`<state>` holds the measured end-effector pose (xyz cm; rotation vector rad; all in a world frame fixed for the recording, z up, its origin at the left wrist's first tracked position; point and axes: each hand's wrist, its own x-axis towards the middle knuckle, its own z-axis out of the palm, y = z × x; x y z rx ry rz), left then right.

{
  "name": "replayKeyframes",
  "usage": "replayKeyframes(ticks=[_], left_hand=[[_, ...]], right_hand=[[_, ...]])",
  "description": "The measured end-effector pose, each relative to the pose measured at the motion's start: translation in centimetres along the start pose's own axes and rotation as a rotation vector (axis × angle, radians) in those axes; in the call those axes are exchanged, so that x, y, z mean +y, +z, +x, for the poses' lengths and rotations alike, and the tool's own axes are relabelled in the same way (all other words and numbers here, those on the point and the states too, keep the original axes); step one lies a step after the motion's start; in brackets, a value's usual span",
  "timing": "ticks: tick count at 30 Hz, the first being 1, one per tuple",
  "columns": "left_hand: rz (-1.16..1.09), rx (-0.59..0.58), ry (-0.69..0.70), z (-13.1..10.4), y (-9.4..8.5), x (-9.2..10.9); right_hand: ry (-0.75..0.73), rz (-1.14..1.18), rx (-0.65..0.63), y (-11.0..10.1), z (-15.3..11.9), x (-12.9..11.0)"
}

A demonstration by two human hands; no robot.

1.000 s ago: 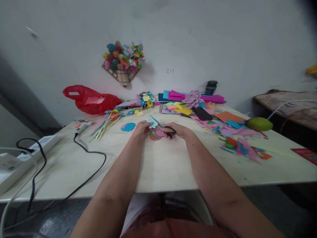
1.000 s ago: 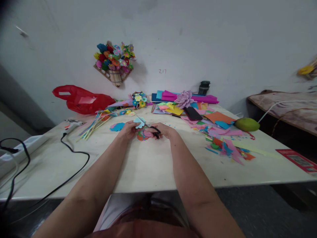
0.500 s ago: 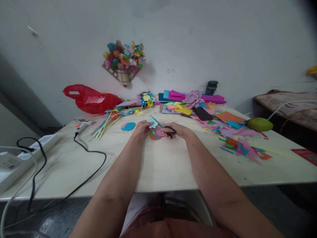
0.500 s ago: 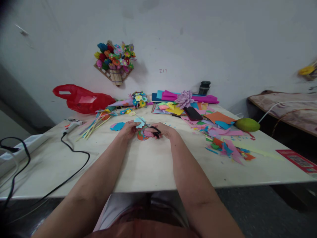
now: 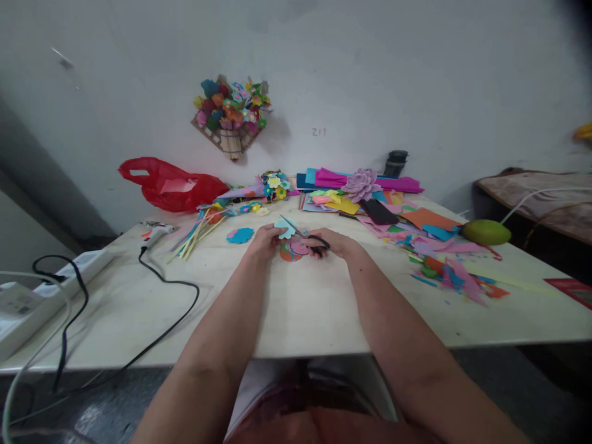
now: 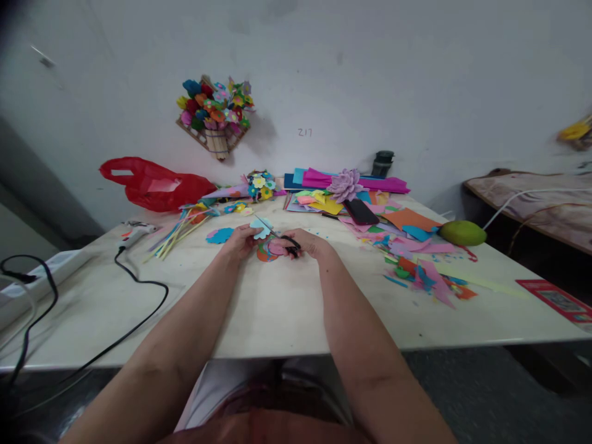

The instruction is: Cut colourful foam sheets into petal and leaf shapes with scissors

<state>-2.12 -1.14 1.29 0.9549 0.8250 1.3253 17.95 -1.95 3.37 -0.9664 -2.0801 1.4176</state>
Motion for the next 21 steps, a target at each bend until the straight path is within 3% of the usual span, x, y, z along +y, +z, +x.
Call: replayKeyframes(ticks=[21], left_hand=[[-0.005, 0.01, -0.001, 0.12, -0.15, -0.01]], right_hand=[[0.025, 0.009, 0.031, -0.04, 0.17, 0.27]])
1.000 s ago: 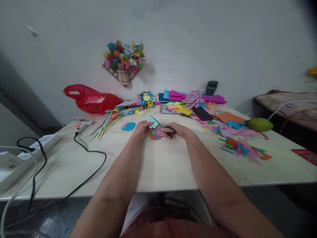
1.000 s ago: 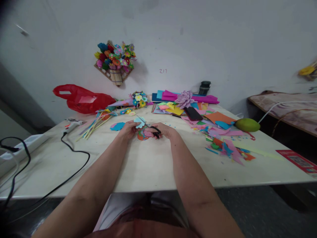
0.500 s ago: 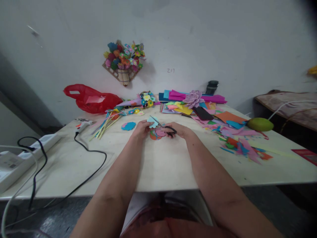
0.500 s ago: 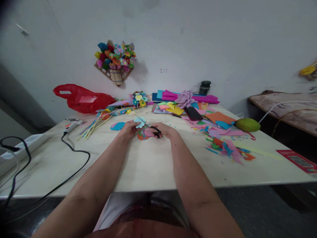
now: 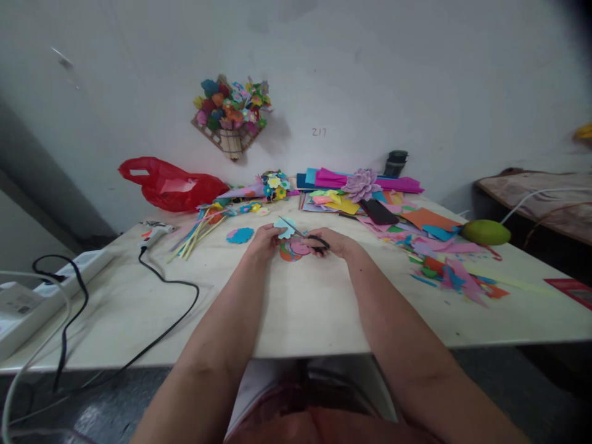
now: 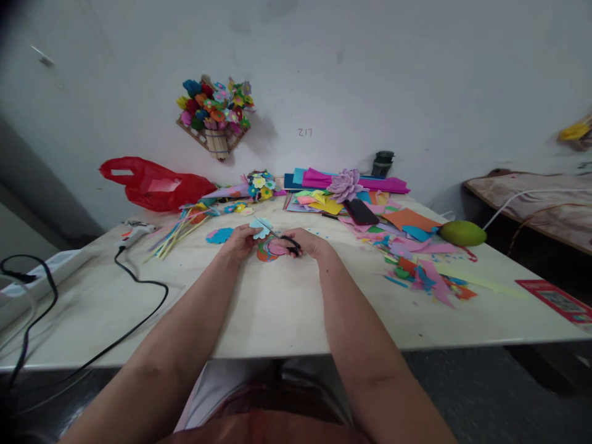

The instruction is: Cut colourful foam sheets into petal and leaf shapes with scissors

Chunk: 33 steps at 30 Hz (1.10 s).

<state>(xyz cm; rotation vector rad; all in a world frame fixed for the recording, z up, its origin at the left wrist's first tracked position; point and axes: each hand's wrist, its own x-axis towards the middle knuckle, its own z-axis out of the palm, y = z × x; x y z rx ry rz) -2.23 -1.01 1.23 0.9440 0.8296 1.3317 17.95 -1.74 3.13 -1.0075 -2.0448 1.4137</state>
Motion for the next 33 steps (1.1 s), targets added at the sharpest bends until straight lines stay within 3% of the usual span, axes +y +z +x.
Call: replayKeyframes(ticks=[15, 33], left_hand=[[-0.007, 0.014, 0.047, 0.3, 0.2, -0.2], [-0.037, 0.082, 0.051, 0.1, 0.7, -0.1]], right_hand=[[-0.004, 0.038, 0.103, 0.4, 0.8, 0.7], [-0.035, 0.064, 0.121, 0.5, 1.5, 1.4]])
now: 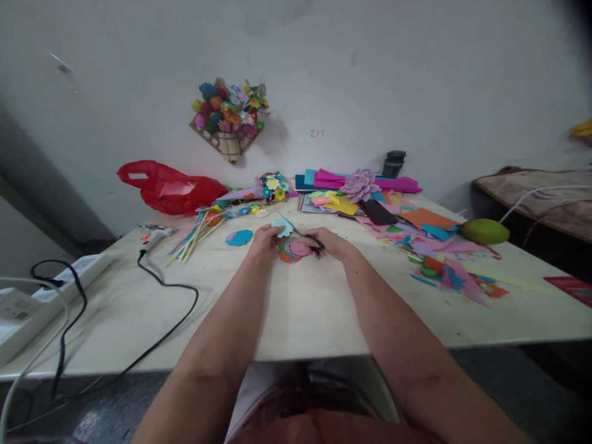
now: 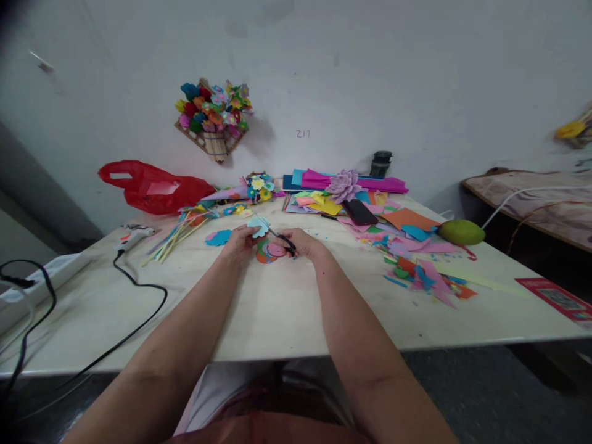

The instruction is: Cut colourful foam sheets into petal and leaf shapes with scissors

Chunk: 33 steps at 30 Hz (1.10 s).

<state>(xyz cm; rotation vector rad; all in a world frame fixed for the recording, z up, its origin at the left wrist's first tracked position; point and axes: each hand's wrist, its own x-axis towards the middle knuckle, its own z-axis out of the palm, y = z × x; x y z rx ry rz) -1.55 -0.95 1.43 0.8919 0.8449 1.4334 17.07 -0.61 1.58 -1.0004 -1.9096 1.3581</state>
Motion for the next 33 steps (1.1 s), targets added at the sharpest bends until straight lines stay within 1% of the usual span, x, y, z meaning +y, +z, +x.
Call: replayKeyframes(ticks=[5, 10, 14, 22, 29, 33], left_hand=[[-0.002, 0.029, -0.003, 0.05, 0.14, -0.08], [-0.004, 0.014, 0.003, 0.11, 0.1, -0.17], [-0.012, 0.014, 0.006, -0.04, 0.14, -0.09], [-0.011, 0.016, -0.012, -0.07, 0.2, 0.05], [-0.029, 0.003, -0.006, -0.15, 0.27, -0.08], [-0.022, -0.021, -0.01, -0.1, 0.28, -0.25]], right_hand=[[0.011, 0.02, 0.035, 0.21, -0.06, -0.3], [0.026, 0.027, 0.042, 0.27, -0.13, -0.47], [-0.001, 0.027, 0.02, 0.18, -0.11, -0.25], [-0.008, 0.043, 0.02, 0.15, 0.05, 0.09], [-0.007, 0.041, 0.071, 0.31, 0.27, 0.34], [-0.012, 0.055, 0.075, 0.49, 0.19, 0.08]])
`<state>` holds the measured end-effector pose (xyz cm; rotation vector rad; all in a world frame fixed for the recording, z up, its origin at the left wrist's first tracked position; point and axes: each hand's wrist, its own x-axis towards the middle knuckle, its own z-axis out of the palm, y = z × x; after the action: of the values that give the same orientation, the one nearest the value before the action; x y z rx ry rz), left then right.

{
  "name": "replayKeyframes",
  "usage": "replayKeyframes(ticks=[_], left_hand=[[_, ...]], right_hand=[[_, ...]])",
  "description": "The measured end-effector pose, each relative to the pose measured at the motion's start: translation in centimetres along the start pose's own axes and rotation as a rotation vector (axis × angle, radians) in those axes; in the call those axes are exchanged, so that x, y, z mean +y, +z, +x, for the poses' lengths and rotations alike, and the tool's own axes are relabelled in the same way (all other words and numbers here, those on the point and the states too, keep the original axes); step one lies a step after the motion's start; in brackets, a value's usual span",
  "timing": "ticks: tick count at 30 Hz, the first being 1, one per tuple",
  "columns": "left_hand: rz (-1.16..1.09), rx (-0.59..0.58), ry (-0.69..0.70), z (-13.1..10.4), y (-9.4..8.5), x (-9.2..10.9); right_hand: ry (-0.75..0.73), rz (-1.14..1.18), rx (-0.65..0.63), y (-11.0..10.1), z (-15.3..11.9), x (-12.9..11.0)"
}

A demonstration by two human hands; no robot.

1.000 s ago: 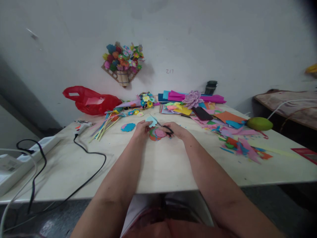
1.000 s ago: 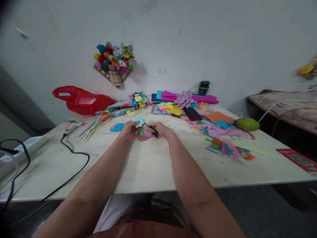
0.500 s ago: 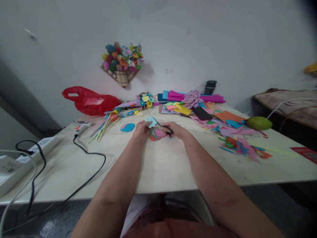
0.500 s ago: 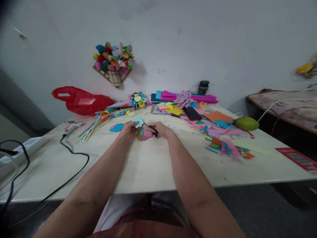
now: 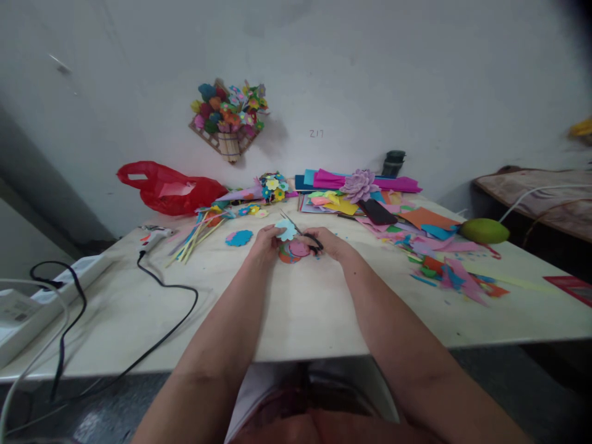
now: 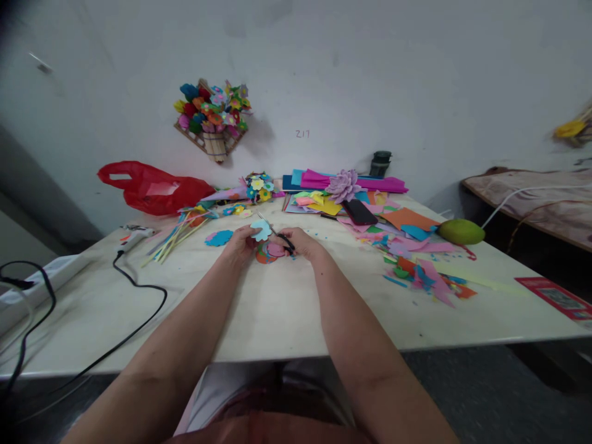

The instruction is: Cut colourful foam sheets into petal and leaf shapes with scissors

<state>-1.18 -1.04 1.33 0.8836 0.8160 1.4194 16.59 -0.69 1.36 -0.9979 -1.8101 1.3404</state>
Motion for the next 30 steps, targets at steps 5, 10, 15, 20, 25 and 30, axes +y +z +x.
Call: replayKeyframes(ticks=[5, 10, 15, 20, 25, 30], left_hand=[[0.019, -0.016, -0.017, 0.1, -0.1, -0.2], [0.002, -0.012, -0.026, 0.0, 0.1, -0.4], [-0.025, 0.004, -0.008, -0.1, 0.5, -0.6], [-0.021, 0.03, 0.018, -0.1, 0.8, -0.9], [-0.026, 0.061, 0.048, 0.0, 1.2, -1.1], [-0.026, 0.092, 0.051, -0.1, 1.5, -1.0]], right_hand=[[-0.005, 0.01, 0.008, 0.1, -0.1, -0.2], [-0.006, 0.013, 0.016, 0.2, -0.2, -0.4], [0.019, 0.047, 0.07, 0.6, -0.2, -0.8], [0.022, 0.082, 0.126, 1.0, -0.3, -1.2], [0.035, 0.102, 0.182, 1.5, -0.3, -1.5], [0.048, 0.099, 0.215, 1.8, -0.3, -1.8]])
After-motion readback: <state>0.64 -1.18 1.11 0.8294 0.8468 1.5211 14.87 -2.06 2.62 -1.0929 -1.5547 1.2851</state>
